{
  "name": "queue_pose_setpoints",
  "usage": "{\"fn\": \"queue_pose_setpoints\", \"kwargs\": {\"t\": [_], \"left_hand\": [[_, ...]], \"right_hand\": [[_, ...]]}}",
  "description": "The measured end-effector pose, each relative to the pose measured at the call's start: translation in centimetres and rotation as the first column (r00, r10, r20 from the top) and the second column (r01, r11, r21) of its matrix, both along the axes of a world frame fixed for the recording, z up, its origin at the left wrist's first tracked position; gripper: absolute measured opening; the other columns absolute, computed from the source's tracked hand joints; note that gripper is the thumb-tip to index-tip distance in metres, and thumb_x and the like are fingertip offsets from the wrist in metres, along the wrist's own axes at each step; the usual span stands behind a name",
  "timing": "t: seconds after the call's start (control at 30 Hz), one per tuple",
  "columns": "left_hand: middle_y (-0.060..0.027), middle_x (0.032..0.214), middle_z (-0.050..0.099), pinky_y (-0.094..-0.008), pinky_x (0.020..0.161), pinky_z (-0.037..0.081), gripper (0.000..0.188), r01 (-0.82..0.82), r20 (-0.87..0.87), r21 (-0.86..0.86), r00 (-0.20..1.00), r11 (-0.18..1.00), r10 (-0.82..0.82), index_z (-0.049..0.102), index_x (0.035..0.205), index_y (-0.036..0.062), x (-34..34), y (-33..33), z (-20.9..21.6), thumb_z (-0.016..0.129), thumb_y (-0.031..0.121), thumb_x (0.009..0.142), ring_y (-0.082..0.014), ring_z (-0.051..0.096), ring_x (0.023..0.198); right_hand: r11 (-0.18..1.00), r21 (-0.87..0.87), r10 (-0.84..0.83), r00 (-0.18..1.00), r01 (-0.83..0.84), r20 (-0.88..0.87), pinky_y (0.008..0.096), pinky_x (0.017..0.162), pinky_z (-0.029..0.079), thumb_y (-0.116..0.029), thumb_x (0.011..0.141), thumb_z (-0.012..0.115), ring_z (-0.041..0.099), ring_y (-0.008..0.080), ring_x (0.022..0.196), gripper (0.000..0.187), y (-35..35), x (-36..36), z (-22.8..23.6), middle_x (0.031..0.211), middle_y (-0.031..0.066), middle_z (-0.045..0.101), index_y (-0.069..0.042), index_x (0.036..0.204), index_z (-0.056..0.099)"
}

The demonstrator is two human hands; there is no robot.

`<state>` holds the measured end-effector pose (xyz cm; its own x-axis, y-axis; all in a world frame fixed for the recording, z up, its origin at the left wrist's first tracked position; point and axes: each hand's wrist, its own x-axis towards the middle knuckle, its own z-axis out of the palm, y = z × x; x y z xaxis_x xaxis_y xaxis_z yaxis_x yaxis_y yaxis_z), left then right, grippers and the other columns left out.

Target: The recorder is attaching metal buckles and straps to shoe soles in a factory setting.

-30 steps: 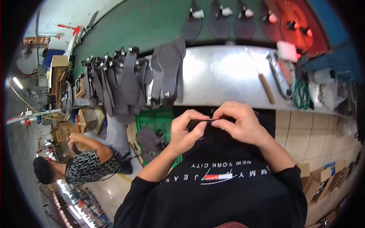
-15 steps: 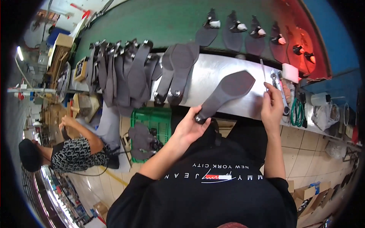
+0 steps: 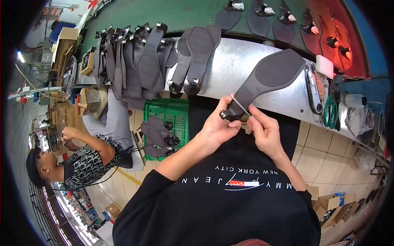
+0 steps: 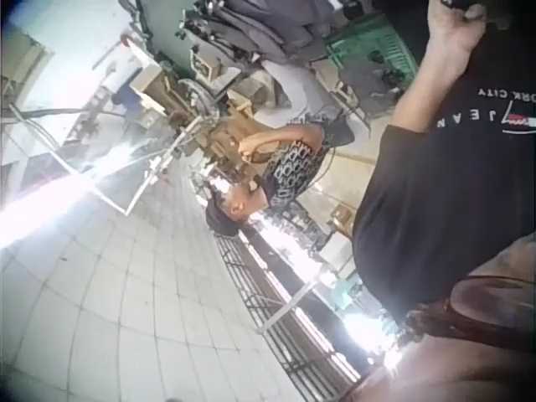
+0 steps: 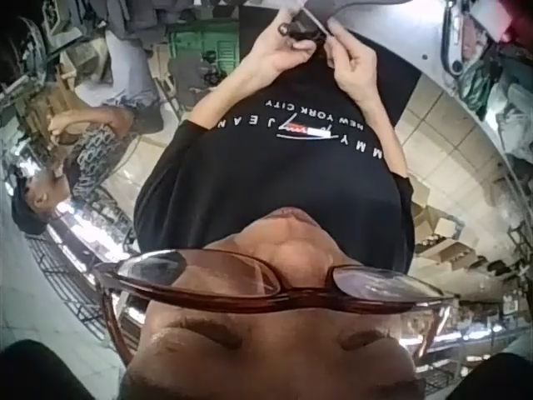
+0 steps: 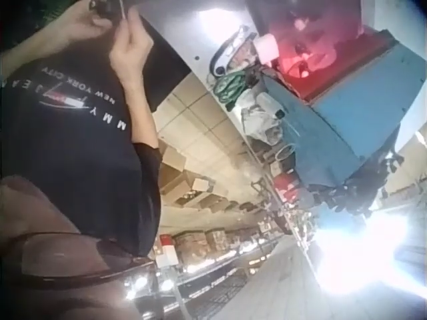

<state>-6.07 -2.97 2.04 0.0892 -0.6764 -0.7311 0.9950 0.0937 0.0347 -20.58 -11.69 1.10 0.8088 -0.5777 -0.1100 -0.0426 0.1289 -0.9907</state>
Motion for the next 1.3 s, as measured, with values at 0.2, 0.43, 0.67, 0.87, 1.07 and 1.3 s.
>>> {"fn": "queue_pose_setpoints", "kwargs": {"t": [0.2, 0.43, 0.67, 0.87, 1.07, 1.3], "left_hand": [[0.0051, 0.076, 0.06, -0.0229, 0.046, 0.032, 0.025, -0.03, 0.219, 0.127, 0.976, 0.991, 0.002, 0.062, 0.092, 0.0131, -0.6, -0.7, 1.2, 0.059, 0.037, 0.094, -0.0055, 0.048, 0.058], [-0.0118, 0.072, 0.068, -0.0263, 0.062, 0.051, 0.066, -0.124, 0.89, 0.064, 0.456, 0.99, 0.0, 0.066, 0.079, -0.0016, -0.4, -1.5, -0.2, 0.037, 0.055, 0.099, -0.0143, 0.063, 0.064], [-0.0101, 0.069, 0.066, -0.0244, 0.057, 0.047, 0.07, -0.154, 0.876, 0.048, 0.482, 0.987, 0.033, 0.06, 0.067, 0.0027, -0.4, -1.8, 0.1, 0.033, 0.059, 0.098, -0.0129, 0.059, 0.057], [-0.0034, 0.058, 0.057, -0.0239, 0.046, 0.035, 0.073, -0.215, 0.707, 0.04, 0.696, 0.976, 0.125, 0.059, 0.07, 0.0039, 0.0, -1.7, 0.6, 0.032, 0.068, 0.094, -0.0122, 0.047, 0.046], [-0.0042, 0.059, 0.055, -0.0241, 0.045, 0.035, 0.072, -0.09, 0.554, -0.07, 0.825, 0.994, 0.113, 0.055, 0.071, 0.0061, 0.0, -1.3, 0.4, 0.036, 0.073, 0.089, -0.0137, 0.049, 0.047], [-0.0037, 0.062, 0.056, -0.0249, 0.043, 0.034, 0.066, -0.065, 0.602, 0.105, 0.799, 0.992, -0.012, 0.054, 0.072, 0.0089, 1.1, -1.7, 0.6, 0.047, 0.074, 0.083, -0.0126, 0.046, 0.048]], "right_hand": [[0.894, 0.446, 0.047, 0.999, -0.035, -0.018, 0.0184, 0.043, 0.033, -0.013, 0.099, 0.047, 0.043, 0.0054, 0.05, 0.041, -1.6, -0.2, 1.1, 0.071, 0.0022, 0.053, -0.003, 0.138, 0.042], [0.722, 0.662, 0.242, 0.97, -0.202, 0.031, 0.0184, 0.039, 0.029, -0.013, 0.097, 0.049, 0.041, 0.0066, 0.046, 0.063, -0.1, 0.3, 2.0, 0.067, 0.0031, 0.049, -0.013, 0.151, 0.016], [0.574, 0.816, -0.039, 0.994, -0.062, 0.103, 0.0192, 0.039, 0.03, -0.017, 0.098, 0.05, 0.042, 0.0065, 0.048, 0.039, -1.3, 0.0, 1.8, 0.067, 0.0017, 0.048, 0.003, 0.131, 0.045], [0.995, 0.063, 0.085, 0.993, -0.08, -0.077, 0.0192, 0.049, 0.039, -0.009, 0.095, 0.049, 0.05, 0.0056, 0.054, 0.02, -0.4, -0.6, 2.2, 0.068, 0.0022, 0.058, 0.002, 0.106, 0.063], [0.858, -0.51, -0.053, 0.998, 0.062, 0.033, 0.033, 0.056, 0.049, 0.002, 0.085, 0.058, 0.063, 0.0254, 0.062, 0.008, 0.9, 1.4, 1.4, 0.074, 0.0123, 0.062, 0.002, 0.093, 0.061], [0.846, -0.527, 0.139, 0.987, -0.078, 0.077, 0.0346, 0.057, 0.05, 0.005, 0.079, 0.059, 0.063, 0.0302, 0.066, 0.01, 1.0, 0.6, 2.2, 0.077, 0.0132, 0.062, 0.0, 0.087, 0.06]]}}
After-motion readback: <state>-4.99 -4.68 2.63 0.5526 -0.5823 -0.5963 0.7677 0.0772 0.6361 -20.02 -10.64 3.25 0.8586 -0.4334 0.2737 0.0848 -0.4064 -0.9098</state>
